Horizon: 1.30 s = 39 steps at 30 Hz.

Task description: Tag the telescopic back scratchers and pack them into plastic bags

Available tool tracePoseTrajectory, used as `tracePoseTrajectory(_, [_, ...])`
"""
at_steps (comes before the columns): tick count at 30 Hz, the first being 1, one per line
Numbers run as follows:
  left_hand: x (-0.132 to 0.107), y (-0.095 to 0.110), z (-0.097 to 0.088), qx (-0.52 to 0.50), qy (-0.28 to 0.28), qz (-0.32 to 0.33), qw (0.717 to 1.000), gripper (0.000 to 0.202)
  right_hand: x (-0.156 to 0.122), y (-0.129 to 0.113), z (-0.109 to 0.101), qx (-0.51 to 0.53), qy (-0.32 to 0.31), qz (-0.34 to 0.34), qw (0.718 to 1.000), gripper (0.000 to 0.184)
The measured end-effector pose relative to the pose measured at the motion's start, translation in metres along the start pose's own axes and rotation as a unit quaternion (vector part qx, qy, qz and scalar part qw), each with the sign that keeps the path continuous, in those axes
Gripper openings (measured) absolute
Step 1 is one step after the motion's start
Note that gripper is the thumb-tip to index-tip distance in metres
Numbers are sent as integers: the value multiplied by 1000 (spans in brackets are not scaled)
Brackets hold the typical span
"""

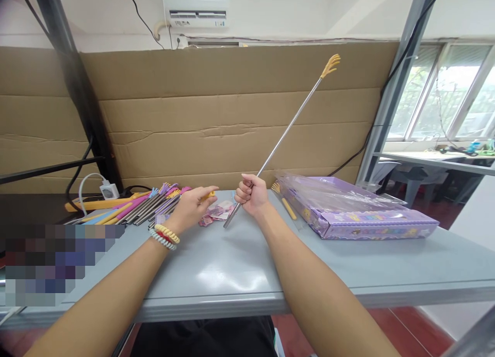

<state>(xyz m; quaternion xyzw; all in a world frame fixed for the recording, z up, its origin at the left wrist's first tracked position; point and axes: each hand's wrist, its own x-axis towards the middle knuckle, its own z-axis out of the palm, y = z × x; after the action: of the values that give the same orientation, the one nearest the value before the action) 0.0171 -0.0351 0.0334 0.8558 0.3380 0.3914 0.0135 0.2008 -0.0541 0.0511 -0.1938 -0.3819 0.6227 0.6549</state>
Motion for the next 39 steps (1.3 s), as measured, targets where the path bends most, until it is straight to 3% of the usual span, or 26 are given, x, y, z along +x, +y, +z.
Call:
tracePoseTrajectory(3, [0,0,0,-4,14,-44,999,38,1,2,0,-16,20,13,1000,37])
tracePoseTrajectory(10, [6,-11,0,82,67,-119,987,22,4,6,-1,-77,36,41,996,41])
tracePoseTrajectory(17, [3,-18,3,55,3,-140,989,38,4,8,-1,-107,50,30,993,42])
tracePoseTrajectory(24, [9,-35,0,132,25,-201,970,34,4,9,0,-114,52,26,992,44])
tracePoseTrajectory(33, [2,-61,-40,171,34,-380,909,31,3,9,2,-127,52,18,990,43])
tracePoseTrajectory(39, [-8,-82,-45,224,-1,-436,872,37,6,10,-1,-128,50,19,990,44])
